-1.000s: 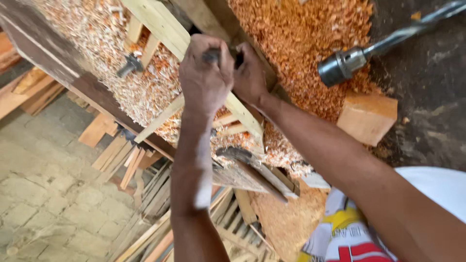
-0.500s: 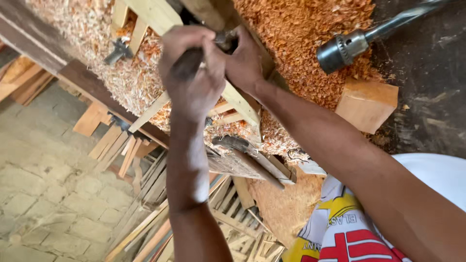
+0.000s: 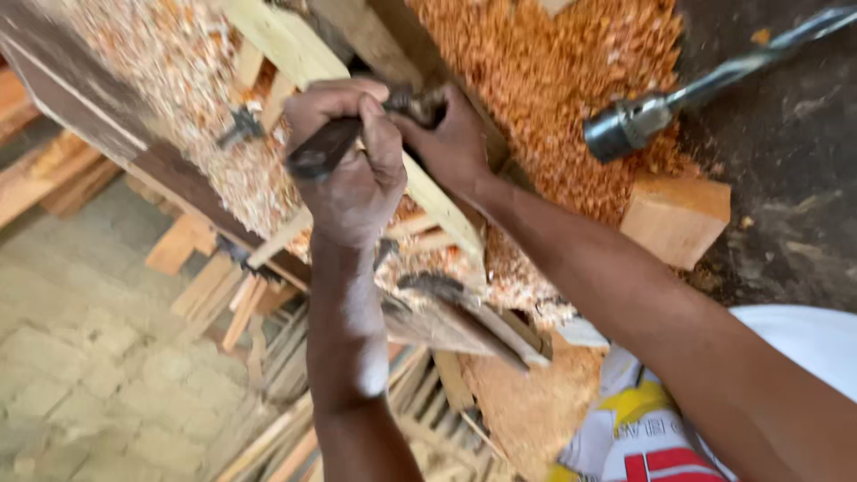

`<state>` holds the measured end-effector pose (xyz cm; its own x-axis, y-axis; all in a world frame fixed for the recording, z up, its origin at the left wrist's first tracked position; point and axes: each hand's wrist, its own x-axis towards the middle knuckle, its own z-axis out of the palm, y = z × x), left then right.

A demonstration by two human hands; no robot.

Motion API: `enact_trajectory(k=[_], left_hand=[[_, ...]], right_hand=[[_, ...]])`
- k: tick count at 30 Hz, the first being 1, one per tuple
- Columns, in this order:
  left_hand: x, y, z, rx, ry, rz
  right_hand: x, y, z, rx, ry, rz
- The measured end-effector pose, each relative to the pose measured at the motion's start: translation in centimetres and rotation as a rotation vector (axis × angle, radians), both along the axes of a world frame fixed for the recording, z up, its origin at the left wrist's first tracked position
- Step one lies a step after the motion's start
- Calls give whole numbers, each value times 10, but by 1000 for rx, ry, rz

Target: The person drills holes into a long wooden plank using a drill press, then removes the plank and uses a hammer to tap a small wooden block on the workbench.

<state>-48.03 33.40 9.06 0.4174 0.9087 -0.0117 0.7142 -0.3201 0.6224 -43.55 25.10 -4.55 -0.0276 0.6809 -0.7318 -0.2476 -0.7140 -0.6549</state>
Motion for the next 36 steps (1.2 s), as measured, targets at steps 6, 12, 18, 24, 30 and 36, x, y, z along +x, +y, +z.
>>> enact_trajectory(k=[6,12,18,24,30,36], left_hand=[[1,-3,-12,62,352,-68],[-7,-4,-21,185,-258,-128],[-12,-3,-27,-64,-289,29],[-11,0,-24,64,486,-152],[-6,3,-17,-139,-313,53],[-5,7,-11,55,174,-84]], right_hand=[[1,0,-1,130,16,32],[2,2,1,-156,143,65],[3,1,-1,75,47,-15],[3,1,-2,89,110,-46],[4,5,4,-66,138,13],[7,7,4,43,66,61]])
